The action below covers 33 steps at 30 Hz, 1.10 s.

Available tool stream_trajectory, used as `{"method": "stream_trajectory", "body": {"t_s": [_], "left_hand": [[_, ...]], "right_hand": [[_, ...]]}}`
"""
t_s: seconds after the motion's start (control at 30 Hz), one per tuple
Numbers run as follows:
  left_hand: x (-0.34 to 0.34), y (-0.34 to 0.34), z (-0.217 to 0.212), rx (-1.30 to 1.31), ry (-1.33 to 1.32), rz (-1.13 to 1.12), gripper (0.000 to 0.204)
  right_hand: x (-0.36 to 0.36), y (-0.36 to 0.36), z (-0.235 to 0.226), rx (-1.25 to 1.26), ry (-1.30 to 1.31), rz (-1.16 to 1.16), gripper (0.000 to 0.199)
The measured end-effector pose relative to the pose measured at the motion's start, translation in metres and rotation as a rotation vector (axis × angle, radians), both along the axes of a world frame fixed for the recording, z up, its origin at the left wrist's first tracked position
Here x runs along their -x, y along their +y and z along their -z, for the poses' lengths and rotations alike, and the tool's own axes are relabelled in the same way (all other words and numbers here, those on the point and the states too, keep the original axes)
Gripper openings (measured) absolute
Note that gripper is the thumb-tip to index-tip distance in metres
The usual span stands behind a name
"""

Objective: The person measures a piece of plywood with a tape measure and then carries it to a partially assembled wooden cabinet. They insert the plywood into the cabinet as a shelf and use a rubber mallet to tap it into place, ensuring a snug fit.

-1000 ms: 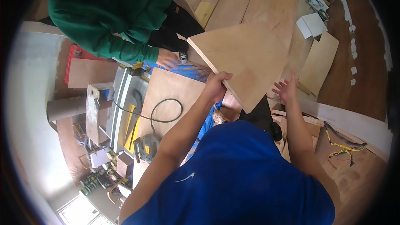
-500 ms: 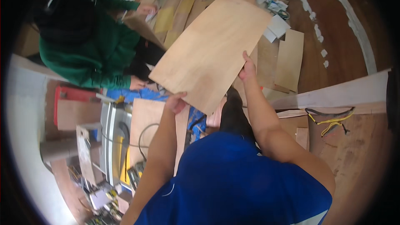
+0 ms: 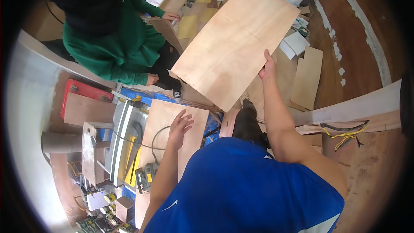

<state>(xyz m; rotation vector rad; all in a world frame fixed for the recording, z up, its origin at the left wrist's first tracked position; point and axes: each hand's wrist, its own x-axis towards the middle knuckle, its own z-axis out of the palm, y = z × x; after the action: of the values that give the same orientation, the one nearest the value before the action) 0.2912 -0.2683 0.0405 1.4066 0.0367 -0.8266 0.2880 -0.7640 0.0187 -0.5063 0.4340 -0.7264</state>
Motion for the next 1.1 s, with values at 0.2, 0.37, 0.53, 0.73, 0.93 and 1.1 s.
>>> {"method": "stream_trajectory", "body": {"t_s": [0.2, 0.37, 0.53, 0.73, 0.93, 1.1], "left_hand": [[0.026, 0.032, -0.004, 0.041, -0.06, -0.093, 0.06], [0.037, 0.033, -0.005, 0.083, -0.023, -0.186, 0.061], [0.046, 0.029, -0.001, 0.086, 0.019, -0.215, 0.06], [0.046, 0.029, 0.002, 0.061, 0.024, -0.217, 0.064], [0.07, 0.014, 0.007, 0.226, 0.232, -0.608, 0.062], [0.081, 0.021, 0.027, 0.04, -0.079, -1.101, 0.05]], "right_hand": [[0.0, 0.005, 0.002, 0.089, 0.035, -0.133, 0.057], [0.021, 0.046, -0.023, 0.029, 0.064, -0.253, 0.056], [0.011, 0.062, -0.001, 0.034, 0.09, -0.274, 0.053], [-0.001, 0.1, 0.004, -0.002, 0.154, -0.313, 0.051], [0.017, 0.156, 0.025, -0.088, 0.193, -0.472, 0.045], [0.03, 0.198, 0.051, -0.175, 0.187, -0.685, 0.038]]}}
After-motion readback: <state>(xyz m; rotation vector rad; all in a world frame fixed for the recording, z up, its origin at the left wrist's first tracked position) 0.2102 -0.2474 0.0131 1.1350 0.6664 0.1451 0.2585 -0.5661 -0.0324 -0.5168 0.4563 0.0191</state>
